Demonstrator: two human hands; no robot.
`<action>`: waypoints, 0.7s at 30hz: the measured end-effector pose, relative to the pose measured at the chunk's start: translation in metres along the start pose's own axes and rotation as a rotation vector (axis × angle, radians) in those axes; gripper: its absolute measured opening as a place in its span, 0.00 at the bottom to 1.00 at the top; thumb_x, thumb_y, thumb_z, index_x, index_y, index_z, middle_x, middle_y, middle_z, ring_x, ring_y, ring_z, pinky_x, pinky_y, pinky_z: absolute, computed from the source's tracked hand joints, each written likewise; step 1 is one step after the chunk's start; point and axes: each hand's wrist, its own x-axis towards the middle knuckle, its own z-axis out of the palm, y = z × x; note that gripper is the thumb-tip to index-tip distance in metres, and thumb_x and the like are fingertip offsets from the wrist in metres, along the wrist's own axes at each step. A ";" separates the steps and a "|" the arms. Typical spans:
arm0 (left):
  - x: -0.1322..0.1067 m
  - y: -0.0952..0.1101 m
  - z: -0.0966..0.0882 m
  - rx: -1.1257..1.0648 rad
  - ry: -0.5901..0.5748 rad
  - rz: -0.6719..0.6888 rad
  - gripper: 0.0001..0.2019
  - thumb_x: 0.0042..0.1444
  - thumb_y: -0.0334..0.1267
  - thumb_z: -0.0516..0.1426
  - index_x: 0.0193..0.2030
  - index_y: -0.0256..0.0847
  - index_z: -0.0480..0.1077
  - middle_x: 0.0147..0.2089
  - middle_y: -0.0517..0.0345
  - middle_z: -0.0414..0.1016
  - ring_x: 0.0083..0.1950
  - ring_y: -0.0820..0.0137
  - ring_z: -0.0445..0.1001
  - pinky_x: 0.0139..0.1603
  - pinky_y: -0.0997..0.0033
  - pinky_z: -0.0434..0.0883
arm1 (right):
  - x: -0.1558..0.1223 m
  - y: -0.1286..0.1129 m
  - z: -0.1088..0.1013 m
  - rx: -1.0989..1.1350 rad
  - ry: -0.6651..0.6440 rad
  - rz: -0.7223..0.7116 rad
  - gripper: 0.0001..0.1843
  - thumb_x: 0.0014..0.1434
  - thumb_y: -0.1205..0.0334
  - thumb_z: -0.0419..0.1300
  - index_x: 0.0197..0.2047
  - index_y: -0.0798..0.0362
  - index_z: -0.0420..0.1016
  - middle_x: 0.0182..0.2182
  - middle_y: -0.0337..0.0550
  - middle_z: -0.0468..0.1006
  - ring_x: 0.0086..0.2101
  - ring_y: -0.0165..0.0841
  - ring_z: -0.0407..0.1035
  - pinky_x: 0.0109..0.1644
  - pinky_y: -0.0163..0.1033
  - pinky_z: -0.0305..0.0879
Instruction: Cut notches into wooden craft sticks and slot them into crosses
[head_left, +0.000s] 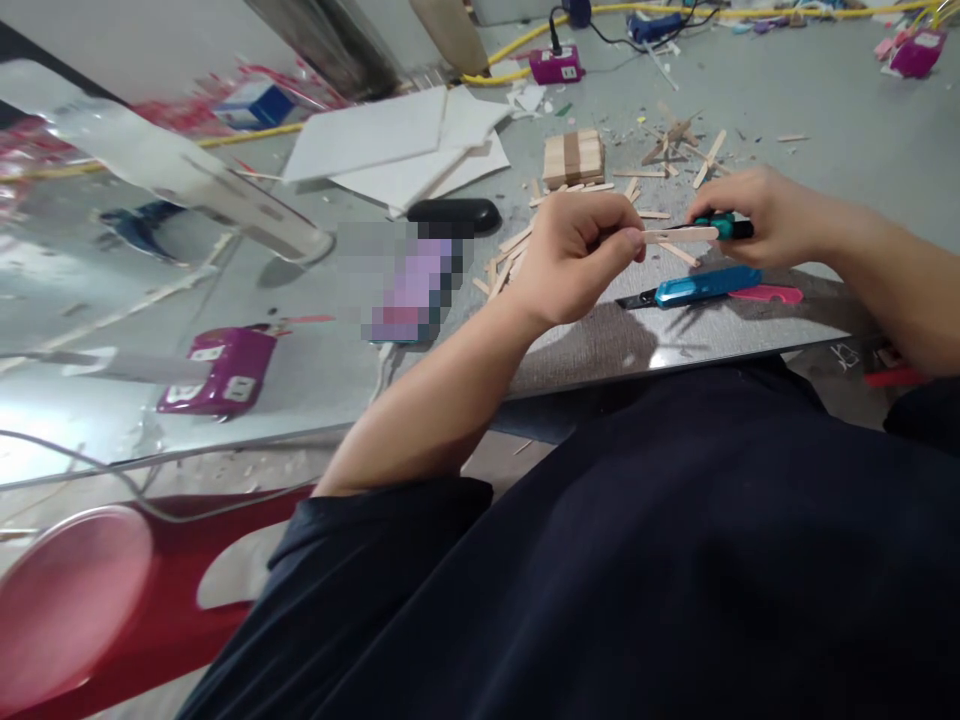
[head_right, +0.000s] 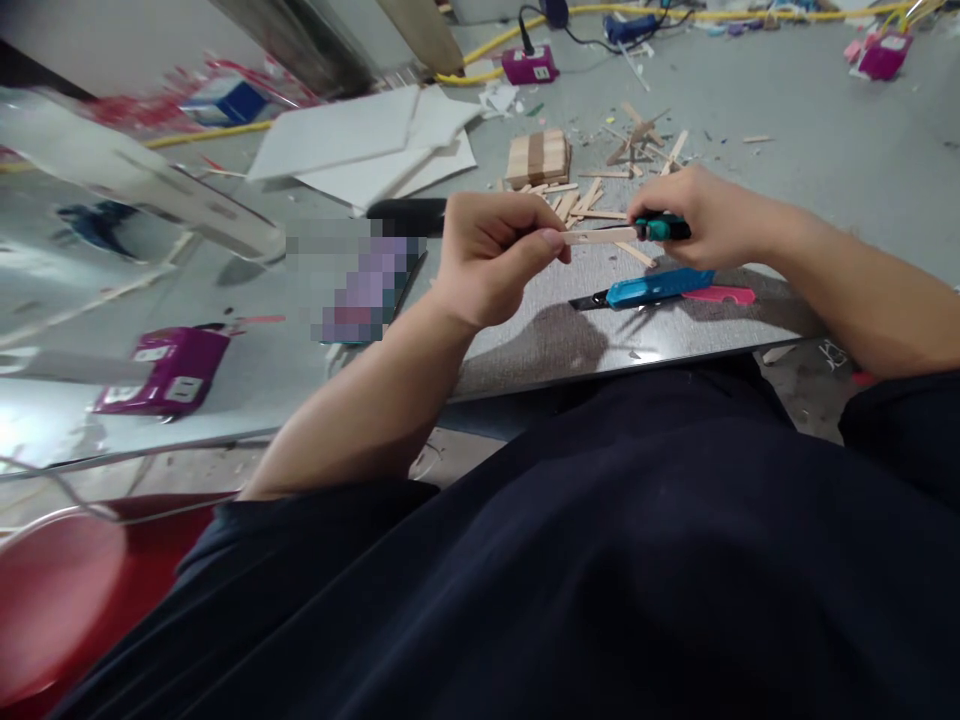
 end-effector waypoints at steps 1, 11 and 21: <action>0.000 -0.001 0.000 0.002 -0.003 0.005 0.10 0.67 0.40 0.60 0.33 0.46 0.79 0.28 0.58 0.74 0.29 0.70 0.62 0.33 0.59 0.65 | 0.000 0.000 -0.001 0.000 -0.004 -0.004 0.17 0.71 0.53 0.67 0.60 0.45 0.82 0.51 0.44 0.89 0.46 0.37 0.78 0.58 0.46 0.75; -0.002 0.005 0.001 0.014 0.036 -0.071 0.09 0.67 0.38 0.64 0.33 0.46 0.80 0.26 0.60 0.70 0.26 0.71 0.62 0.31 0.61 0.64 | 0.001 -0.004 -0.005 0.037 -0.048 -0.044 0.17 0.75 0.58 0.60 0.63 0.42 0.82 0.49 0.45 0.87 0.43 0.36 0.76 0.51 0.45 0.72; -0.003 0.018 0.002 0.055 0.045 -0.149 0.08 0.62 0.34 0.64 0.31 0.44 0.80 0.21 0.63 0.63 0.25 0.71 0.61 0.29 0.64 0.62 | -0.003 0.005 0.002 -0.047 -0.082 -0.013 0.28 0.72 0.65 0.58 0.72 0.44 0.81 0.59 0.52 0.88 0.54 0.44 0.81 0.58 0.50 0.76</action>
